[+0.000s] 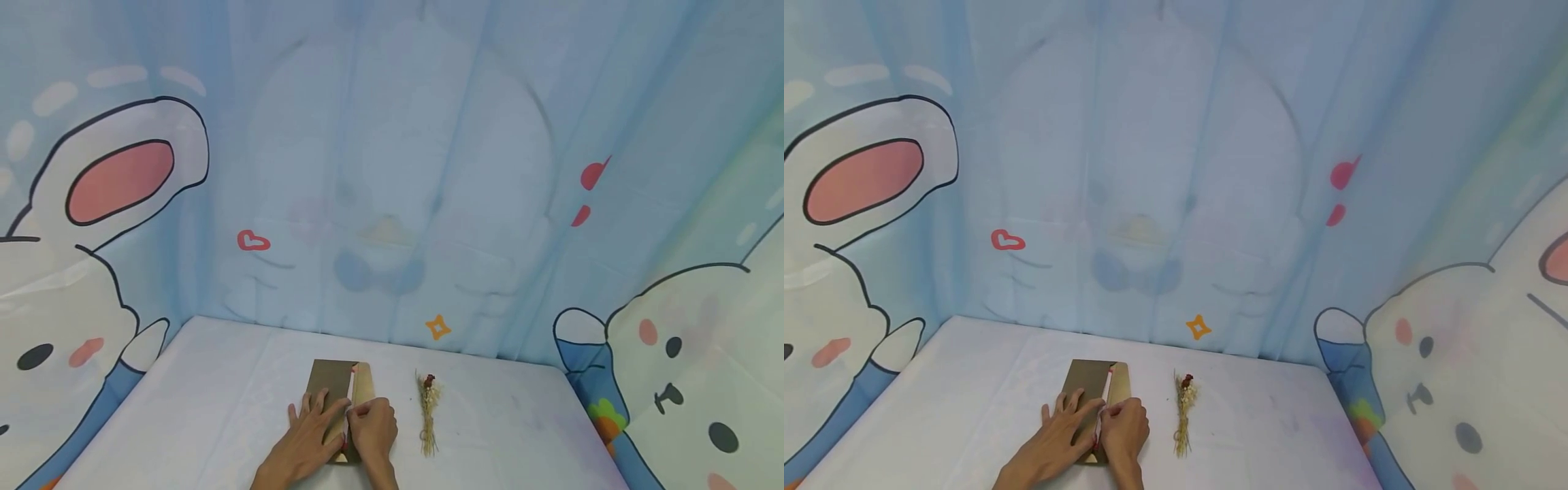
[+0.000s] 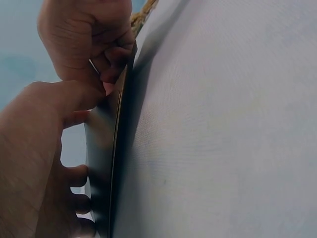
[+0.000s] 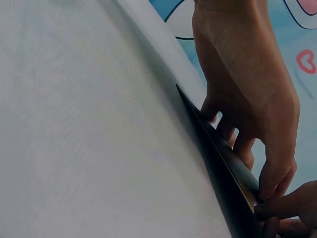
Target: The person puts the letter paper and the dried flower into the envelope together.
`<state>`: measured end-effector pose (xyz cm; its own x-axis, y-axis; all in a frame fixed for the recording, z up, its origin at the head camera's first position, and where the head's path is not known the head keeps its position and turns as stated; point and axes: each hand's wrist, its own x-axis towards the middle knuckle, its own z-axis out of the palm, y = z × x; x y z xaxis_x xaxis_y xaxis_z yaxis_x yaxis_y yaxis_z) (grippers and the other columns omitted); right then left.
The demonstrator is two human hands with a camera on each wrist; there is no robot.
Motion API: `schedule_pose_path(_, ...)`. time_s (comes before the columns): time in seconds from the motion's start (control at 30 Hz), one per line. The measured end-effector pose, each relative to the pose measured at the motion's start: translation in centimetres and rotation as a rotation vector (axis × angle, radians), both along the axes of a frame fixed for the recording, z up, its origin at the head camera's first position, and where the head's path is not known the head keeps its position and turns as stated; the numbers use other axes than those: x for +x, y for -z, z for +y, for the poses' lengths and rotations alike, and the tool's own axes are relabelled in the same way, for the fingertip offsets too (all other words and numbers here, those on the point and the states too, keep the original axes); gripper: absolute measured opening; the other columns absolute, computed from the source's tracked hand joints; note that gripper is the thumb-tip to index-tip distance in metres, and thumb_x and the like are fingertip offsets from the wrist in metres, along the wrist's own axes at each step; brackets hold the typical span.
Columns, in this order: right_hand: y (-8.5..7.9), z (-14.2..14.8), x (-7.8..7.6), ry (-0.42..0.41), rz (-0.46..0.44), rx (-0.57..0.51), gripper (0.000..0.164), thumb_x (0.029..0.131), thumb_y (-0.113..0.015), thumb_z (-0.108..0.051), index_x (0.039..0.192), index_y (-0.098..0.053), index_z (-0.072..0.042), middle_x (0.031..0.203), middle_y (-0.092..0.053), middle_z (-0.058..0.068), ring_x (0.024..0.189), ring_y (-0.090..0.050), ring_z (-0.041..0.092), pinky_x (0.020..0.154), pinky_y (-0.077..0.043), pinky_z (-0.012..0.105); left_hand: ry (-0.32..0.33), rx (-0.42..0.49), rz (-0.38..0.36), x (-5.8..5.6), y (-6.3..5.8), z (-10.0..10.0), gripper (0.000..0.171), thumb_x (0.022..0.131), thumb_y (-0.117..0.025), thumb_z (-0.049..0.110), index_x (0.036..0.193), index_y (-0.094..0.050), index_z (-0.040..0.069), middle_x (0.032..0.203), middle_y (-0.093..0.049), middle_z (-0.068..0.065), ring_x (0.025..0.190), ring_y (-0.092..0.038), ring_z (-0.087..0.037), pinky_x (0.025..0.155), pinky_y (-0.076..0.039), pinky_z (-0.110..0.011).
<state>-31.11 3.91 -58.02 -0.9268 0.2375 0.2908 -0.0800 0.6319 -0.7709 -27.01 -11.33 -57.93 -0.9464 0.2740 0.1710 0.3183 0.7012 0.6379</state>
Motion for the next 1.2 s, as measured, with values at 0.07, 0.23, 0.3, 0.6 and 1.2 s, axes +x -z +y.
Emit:
schedule_pose_path(0.07,0.8,0.1,-0.5,0.002,0.018,0.010,0.014,0.076,-0.088,-0.005,0.065,-0.080,-0.011,0.056,-0.072,-0.001,0.049,-0.061,0.011,0.049,-0.048,0.032,0.002,-0.005,0.005,-0.1,0.0,0.0,0.059,0.108,-0.059,0.045,0.162,-0.052,0.022,0.171,-0.036,-0.032,0.154,-0.028,-0.068,0.111,-0.017,-0.096)
schedule_pose_path(0.23,2.0,0.1,-1.5,-0.005,0.028,0.038,0.015,0.077,-0.087,-0.007,0.066,-0.080,-0.013,0.056,-0.071,-0.003,0.049,-0.060,0.010,0.048,-0.047,0.030,0.002,-0.001,-0.001,-0.2,0.0,-0.1,0.059,0.108,-0.060,0.045,0.162,-0.052,0.023,0.171,-0.035,-0.032,0.154,-0.028,-0.070,0.111,-0.017,-0.095)
schedule_pose_path(0.3,2.3,0.1,-1.7,-0.008,0.014,0.048,0.014,0.079,-0.086,-0.008,0.067,-0.080,-0.013,0.057,-0.071,-0.003,0.049,-0.061,0.010,0.049,-0.048,0.030,0.002,0.001,-0.005,-0.2,0.0,-0.1,0.059,0.108,-0.061,0.045,0.162,-0.052,0.023,0.171,-0.035,-0.032,0.153,-0.028,-0.072,0.111,-0.017,-0.096)
schedule_pose_path(0.6,-0.3,-0.3,-0.6,-0.027,-0.020,0.039,0.013,0.078,-0.088,-0.001,0.070,-0.081,-0.008,0.064,-0.076,0.003,0.056,-0.067,0.015,0.057,-0.056,0.038,0.003,0.017,-0.017,-0.1,-0.2,0.0,0.059,0.108,-0.059,0.047,0.162,-0.052,0.023,0.172,-0.034,-0.033,0.153,-0.024,-0.075,0.112,-0.014,-0.096)
schedule_pose_path(1.2,-0.6,0.2,0.1,-0.097,-0.048,0.019,0.012,0.076,-0.088,0.001,0.072,-0.083,-0.009,0.068,-0.077,0.003,0.061,-0.068,0.015,0.062,-0.057,0.042,0.016,0.024,-0.002,0.2,0.1,-0.1,0.059,0.108,-0.058,0.047,0.161,-0.053,0.021,0.171,-0.035,-0.034,0.151,-0.025,-0.077,0.110,-0.014,-0.097)
